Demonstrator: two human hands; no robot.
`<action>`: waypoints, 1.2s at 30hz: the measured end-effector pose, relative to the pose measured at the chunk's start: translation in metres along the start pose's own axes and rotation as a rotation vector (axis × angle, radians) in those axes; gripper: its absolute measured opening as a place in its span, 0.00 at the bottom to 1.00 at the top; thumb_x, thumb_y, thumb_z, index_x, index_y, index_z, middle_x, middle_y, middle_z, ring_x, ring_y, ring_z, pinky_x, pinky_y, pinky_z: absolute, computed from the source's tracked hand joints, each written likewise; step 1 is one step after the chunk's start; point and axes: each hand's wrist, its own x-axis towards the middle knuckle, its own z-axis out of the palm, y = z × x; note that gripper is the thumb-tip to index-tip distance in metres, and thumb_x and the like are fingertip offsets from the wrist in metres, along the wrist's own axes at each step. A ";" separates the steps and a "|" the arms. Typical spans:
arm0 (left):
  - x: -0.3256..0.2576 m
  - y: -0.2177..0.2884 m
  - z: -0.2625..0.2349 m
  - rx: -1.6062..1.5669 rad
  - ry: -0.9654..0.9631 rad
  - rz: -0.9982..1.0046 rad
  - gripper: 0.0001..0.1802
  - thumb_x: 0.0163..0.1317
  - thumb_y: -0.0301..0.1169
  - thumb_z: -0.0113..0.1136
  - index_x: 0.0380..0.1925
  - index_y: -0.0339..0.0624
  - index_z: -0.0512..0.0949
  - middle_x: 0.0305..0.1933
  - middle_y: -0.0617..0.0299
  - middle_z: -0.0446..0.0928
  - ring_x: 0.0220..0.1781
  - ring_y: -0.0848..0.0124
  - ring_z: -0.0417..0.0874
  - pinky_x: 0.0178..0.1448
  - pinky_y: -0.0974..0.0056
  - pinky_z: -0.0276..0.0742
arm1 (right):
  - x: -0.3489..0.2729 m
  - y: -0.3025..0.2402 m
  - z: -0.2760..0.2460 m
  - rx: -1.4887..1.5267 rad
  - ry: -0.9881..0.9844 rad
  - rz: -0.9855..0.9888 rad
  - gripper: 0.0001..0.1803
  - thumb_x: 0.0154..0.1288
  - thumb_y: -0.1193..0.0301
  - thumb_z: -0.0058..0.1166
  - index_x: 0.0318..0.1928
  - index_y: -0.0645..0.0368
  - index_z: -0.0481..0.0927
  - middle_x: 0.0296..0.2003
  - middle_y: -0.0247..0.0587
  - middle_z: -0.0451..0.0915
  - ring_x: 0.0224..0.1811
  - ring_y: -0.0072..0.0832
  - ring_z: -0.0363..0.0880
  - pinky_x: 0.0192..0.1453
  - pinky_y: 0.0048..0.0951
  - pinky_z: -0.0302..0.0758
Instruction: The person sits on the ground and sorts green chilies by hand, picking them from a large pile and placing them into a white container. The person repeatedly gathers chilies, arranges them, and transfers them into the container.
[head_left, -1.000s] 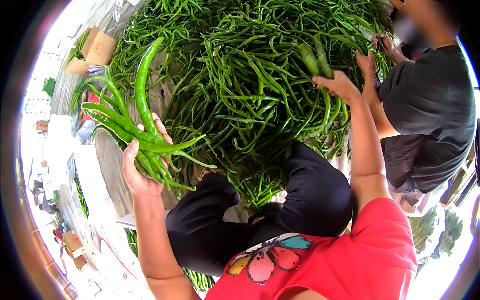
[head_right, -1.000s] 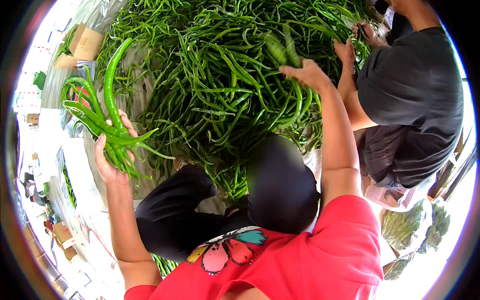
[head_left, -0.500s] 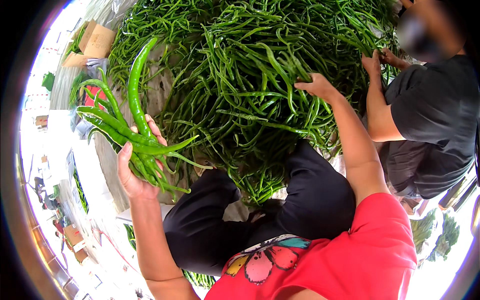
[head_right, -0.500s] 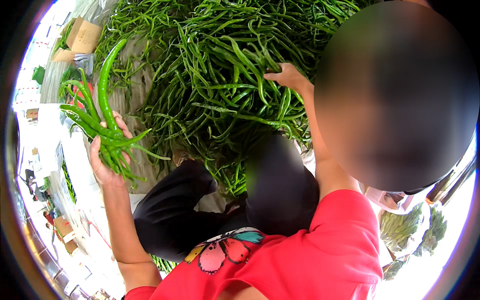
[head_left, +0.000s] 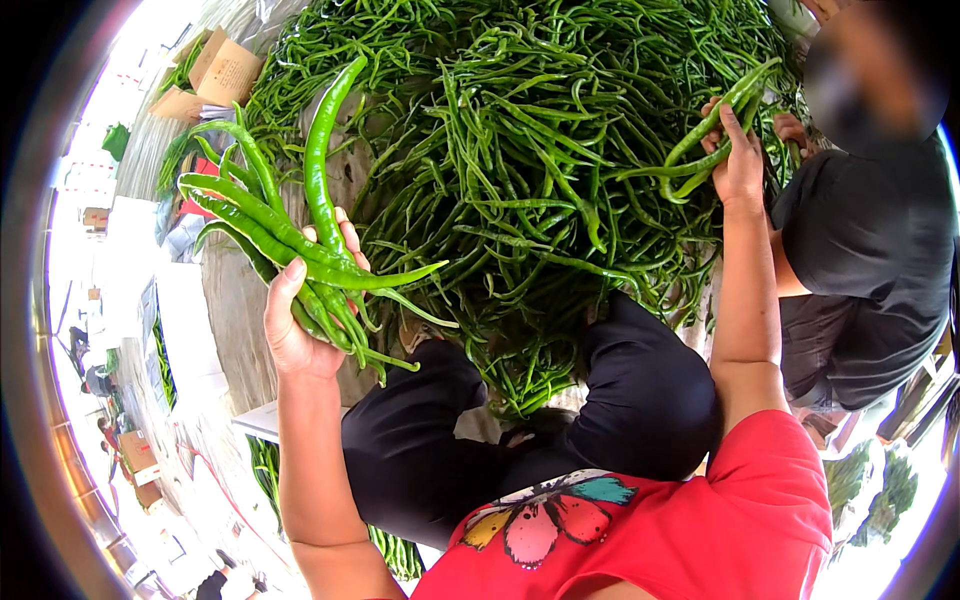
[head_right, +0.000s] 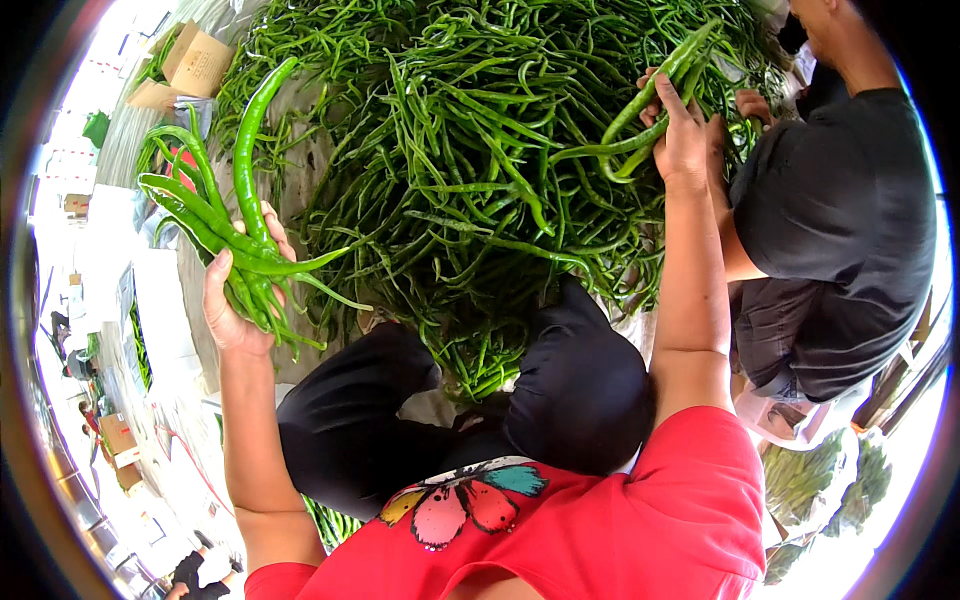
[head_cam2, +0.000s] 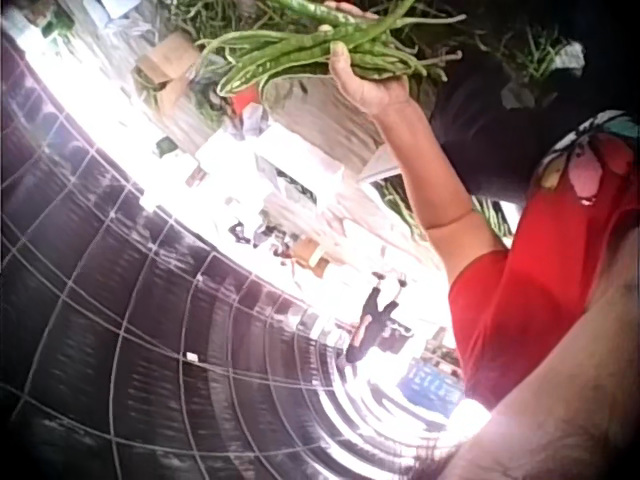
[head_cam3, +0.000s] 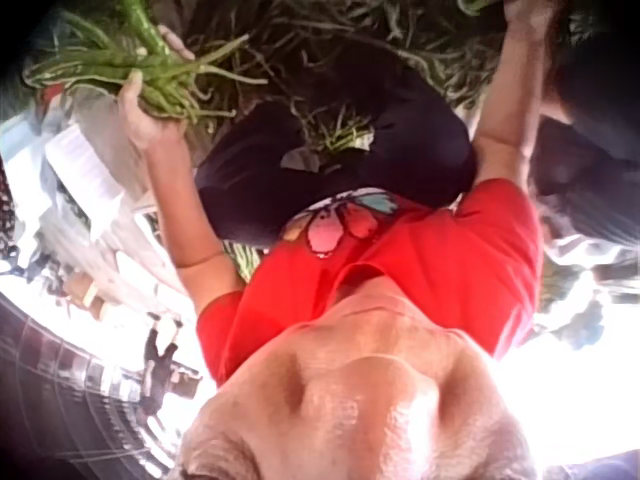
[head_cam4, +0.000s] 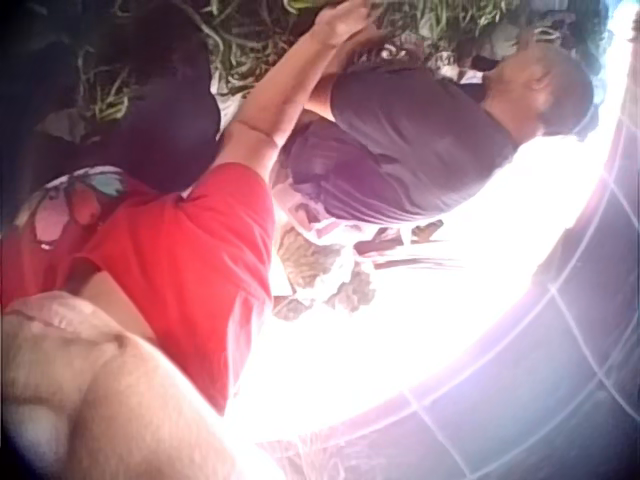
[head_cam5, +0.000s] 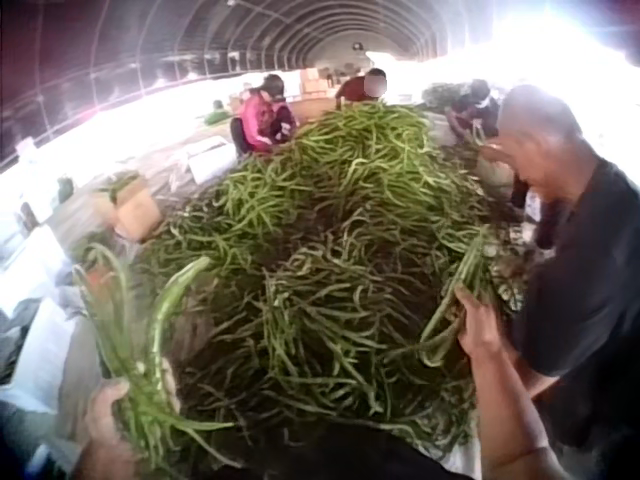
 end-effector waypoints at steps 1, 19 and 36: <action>-0.001 0.001 -0.001 0.025 0.004 0.004 0.20 0.59 0.32 0.55 0.50 0.37 0.69 0.62 0.44 0.65 0.63 0.55 0.69 0.62 0.51 0.71 | 0.003 -0.003 0.005 -0.133 -0.033 -0.036 0.11 0.67 0.68 0.53 0.44 0.62 0.77 0.36 0.34 0.78 0.25 0.14 0.63 0.27 0.18 0.60; 0.008 0.002 -0.009 0.054 0.146 -0.010 0.24 0.54 0.34 0.59 0.51 0.39 0.69 0.61 0.47 0.66 0.61 0.56 0.70 0.60 0.51 0.72 | 0.081 0.194 0.146 -1.747 -0.468 0.337 0.21 0.49 0.57 0.61 0.42 0.55 0.83 0.44 0.46 0.81 0.48 0.40 0.80 0.51 0.37 0.76; 0.000 0.007 -0.005 0.042 0.093 0.040 0.21 0.57 0.34 0.56 0.50 0.37 0.69 0.61 0.43 0.65 0.59 0.55 0.72 0.57 0.51 0.75 | 0.045 -0.019 0.073 -1.381 -0.153 -0.493 0.24 0.60 0.52 0.57 0.41 0.63 0.77 0.30 0.47 0.82 0.33 0.33 0.82 0.40 0.38 0.78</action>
